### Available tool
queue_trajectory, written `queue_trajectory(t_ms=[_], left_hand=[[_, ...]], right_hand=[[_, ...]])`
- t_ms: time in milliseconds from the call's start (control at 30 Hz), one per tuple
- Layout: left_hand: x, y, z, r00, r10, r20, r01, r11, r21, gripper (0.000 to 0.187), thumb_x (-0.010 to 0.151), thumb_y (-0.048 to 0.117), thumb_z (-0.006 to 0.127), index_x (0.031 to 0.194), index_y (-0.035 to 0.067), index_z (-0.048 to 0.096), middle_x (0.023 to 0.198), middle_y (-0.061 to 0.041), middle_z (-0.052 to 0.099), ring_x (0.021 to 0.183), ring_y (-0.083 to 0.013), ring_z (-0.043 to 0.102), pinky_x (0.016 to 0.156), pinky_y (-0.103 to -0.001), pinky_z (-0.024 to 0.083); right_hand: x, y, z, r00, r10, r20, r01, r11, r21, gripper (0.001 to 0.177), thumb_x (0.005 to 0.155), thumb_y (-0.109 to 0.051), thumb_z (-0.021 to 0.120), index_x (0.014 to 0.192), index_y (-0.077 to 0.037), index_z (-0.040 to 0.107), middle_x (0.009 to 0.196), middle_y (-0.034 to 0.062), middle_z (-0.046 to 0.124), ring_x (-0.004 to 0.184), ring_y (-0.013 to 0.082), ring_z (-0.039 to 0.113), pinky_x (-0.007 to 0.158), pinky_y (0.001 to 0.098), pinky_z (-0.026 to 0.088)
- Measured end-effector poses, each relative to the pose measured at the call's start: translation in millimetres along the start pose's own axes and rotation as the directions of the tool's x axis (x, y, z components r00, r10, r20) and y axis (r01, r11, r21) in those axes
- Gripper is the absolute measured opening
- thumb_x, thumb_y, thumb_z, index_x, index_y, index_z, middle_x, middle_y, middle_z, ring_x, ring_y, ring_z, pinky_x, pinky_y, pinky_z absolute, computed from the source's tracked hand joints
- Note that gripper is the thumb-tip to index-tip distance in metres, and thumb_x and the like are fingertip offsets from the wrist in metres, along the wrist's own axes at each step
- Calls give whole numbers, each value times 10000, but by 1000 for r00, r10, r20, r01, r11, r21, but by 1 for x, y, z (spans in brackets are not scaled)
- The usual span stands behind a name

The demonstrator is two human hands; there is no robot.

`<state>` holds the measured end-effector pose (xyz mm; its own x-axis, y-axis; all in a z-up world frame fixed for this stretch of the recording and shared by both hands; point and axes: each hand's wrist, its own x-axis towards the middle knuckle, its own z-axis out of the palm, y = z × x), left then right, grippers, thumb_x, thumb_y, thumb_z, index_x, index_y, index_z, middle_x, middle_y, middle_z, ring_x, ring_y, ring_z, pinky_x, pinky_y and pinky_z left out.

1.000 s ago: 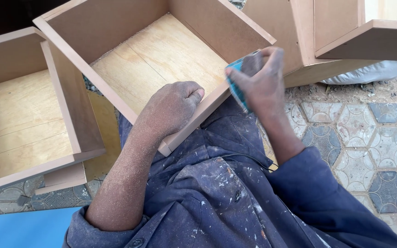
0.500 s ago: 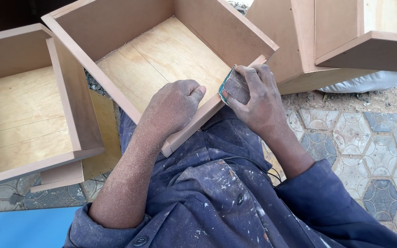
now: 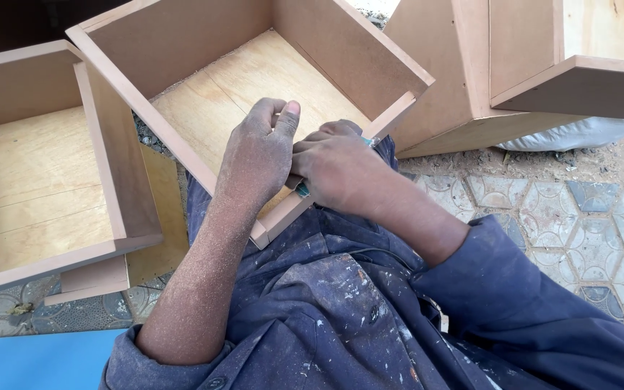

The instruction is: Manual sanding of the edges and corners of wooden drawer boxes using sandpaper to smooth the surfaces.

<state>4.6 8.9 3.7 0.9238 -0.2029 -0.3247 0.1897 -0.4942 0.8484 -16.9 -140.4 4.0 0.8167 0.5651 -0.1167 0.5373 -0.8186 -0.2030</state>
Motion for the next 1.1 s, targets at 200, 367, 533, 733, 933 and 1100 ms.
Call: queue_trajectory(t_ms=[200, 367, 533, 733, 933, 1100], left_hand=[[0, -1, 0, 995, 8, 101, -15, 998, 66, 456, 1057, 487, 449, 1153, 137, 725, 845, -107, 687, 905, -266, 698, 843, -481, 538], [-2, 8, 0, 952, 65, 298, -103, 988, 114, 484, 1032, 471, 482, 1238, 90, 698, 953, -144, 714, 994, -304, 702, 930, -493, 527], [-3, 8, 2, 864, 39, 502, -247, 902, 354, 611, 958, 471, 614, 1365, 16, 616, 1212, -228, 723, 1204, -415, 657, 1065, -564, 483], [11, -10, 12, 866, 113, 488, -369, 803, 469, 361, 883, 221, 702, 1197, 44, 724, 1022, -226, 753, 1062, -409, 717, 955, -529, 558], [-1, 5, -8, 850, 29, 525, -327, 811, 485, 214, 836, 153, 658, 1010, 81, 759, 805, -163, 730, 793, -310, 734, 725, -409, 589], [-9, -6, 1, 868, 17, 496, -372, 683, 629, 308, 906, 120, 586, 1174, 45, 718, 756, -185, 713, 731, -324, 745, 648, -394, 602]], right_hand=[[-33, 105, 7, 870, 485, -88, -493, 853, -169, 368, 915, -233, 597, 1251, -297, 733, 1165, 59, 705, 1125, 312, 634, 874, 471, 402], [-59, 109, 20, 781, 617, -97, -619, 785, 22, 575, 937, -402, 646, 1495, -311, 541, 1246, 112, 557, 1248, 375, 509, 947, 513, 389], [-66, 105, 21, 746, 660, -84, -599, 721, 348, 642, 965, -402, 668, 1549, -264, 439, 1248, 158, 411, 1263, 464, 503, 1002, 547, 478], [-71, 94, 9, 839, 526, -141, -457, 821, 341, 626, 923, -343, 685, 1494, -185, 481, 1469, 176, 383, 1355, 509, 436, 1094, 632, 415], [-89, 81, 13, 876, 453, -164, -354, 837, 417, 619, 918, -342, 677, 1471, -125, 501, 1316, 278, 563, 1217, 547, 539, 1025, 604, 419], [-102, 64, 27, 823, 520, -228, -386, 808, 446, 670, 931, -394, 690, 1514, -152, 464, 1334, 218, 552, 1238, 480, 546, 1058, 537, 417]])
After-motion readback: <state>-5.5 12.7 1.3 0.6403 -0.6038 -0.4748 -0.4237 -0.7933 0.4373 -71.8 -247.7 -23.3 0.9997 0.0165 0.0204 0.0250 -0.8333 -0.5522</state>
